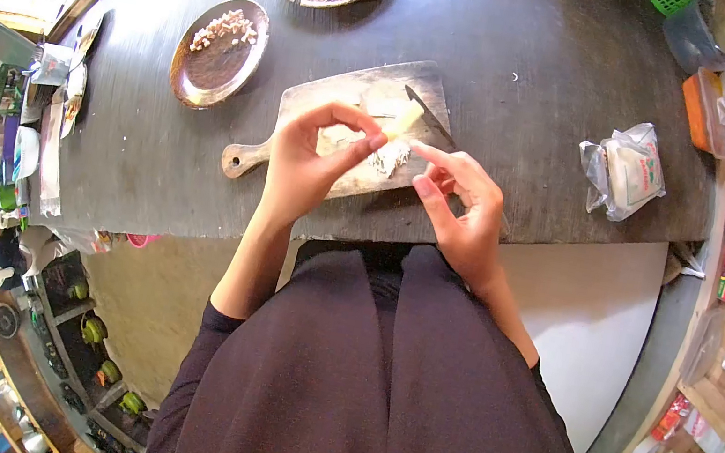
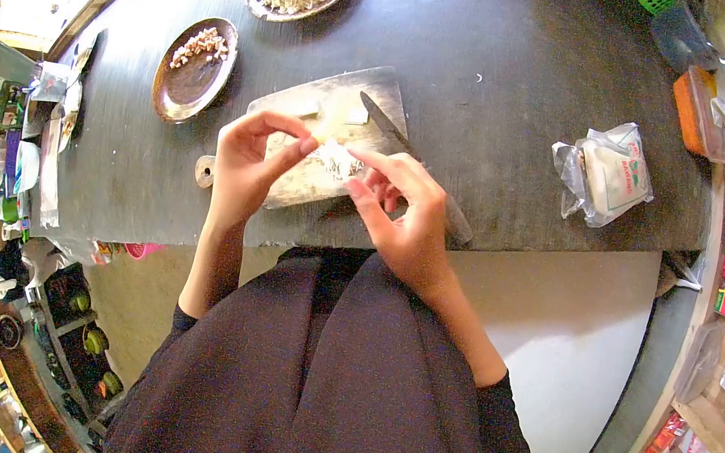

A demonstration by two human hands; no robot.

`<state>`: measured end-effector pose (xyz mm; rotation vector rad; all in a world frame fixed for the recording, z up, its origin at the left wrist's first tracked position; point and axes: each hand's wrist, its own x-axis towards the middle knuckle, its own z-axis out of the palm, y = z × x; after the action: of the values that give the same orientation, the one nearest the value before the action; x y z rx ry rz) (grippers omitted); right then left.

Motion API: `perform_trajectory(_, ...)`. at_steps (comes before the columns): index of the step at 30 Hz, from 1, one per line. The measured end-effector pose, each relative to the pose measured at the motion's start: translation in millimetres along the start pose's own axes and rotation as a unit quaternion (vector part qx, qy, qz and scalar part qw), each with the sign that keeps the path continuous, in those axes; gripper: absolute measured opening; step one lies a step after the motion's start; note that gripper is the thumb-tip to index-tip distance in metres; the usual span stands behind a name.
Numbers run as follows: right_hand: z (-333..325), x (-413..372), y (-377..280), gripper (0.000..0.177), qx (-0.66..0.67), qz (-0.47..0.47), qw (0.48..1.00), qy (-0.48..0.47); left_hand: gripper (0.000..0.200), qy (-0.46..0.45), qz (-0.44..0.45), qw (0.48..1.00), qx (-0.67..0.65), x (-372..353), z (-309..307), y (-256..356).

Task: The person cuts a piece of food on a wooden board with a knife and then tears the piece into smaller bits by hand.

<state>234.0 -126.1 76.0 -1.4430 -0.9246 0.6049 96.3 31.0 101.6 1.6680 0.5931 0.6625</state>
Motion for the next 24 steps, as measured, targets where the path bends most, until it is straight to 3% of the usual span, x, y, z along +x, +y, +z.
perform_trajectory(1, 5.2, 0.6, -2.1, 0.029, -0.001, 0.000, 1.000, -0.002, 0.011, -0.009, -0.002, 1.000, -0.011, -6.1, -1.1, 2.5)
perform_trajectory(3, 13.2, 2.2, -6.9, 0.024, 0.169, 0.048, 0.984, 0.020, 0.011, -0.008, -0.017, 1.000, -0.014, -16.7, -5.1, 3.2)
perform_trajectory(10, 29.1, 7.9, -8.8, 0.013, 0.114, 0.037, 0.993, -0.011, 0.009, -0.011, 0.009, 1.000, 0.011, -40.7, -25.8, -8.0)
perform_trajectory(12, 36.7, 7.2, -10.5, 0.008, 0.117, 0.041, 0.992, -0.007, 0.010, -0.001, 0.005, 0.996, -0.084, -45.7, -30.8, -6.3)
perform_trajectory(16, 53.9, 5.3, -15.9, 0.007, 0.128, 0.054, 0.990, -0.019, 0.014, 0.020, 0.011, 0.991, -0.130, -55.7, -42.5, -10.5)
perform_trajectory(18, 63.0, 4.2, -18.7, 0.006, 0.144, 0.078, 0.986, -0.023, 0.022, 0.003, 0.090, 0.995, -0.039, -57.5, -49.5, -14.8)
perform_trajectory(24, 81.9, 0.6, -26.8, 0.006, 0.126, 0.088, 0.988, -0.027, 0.030, -0.006, 0.166, 0.984, 0.069, -60.1, -71.0, -7.7)
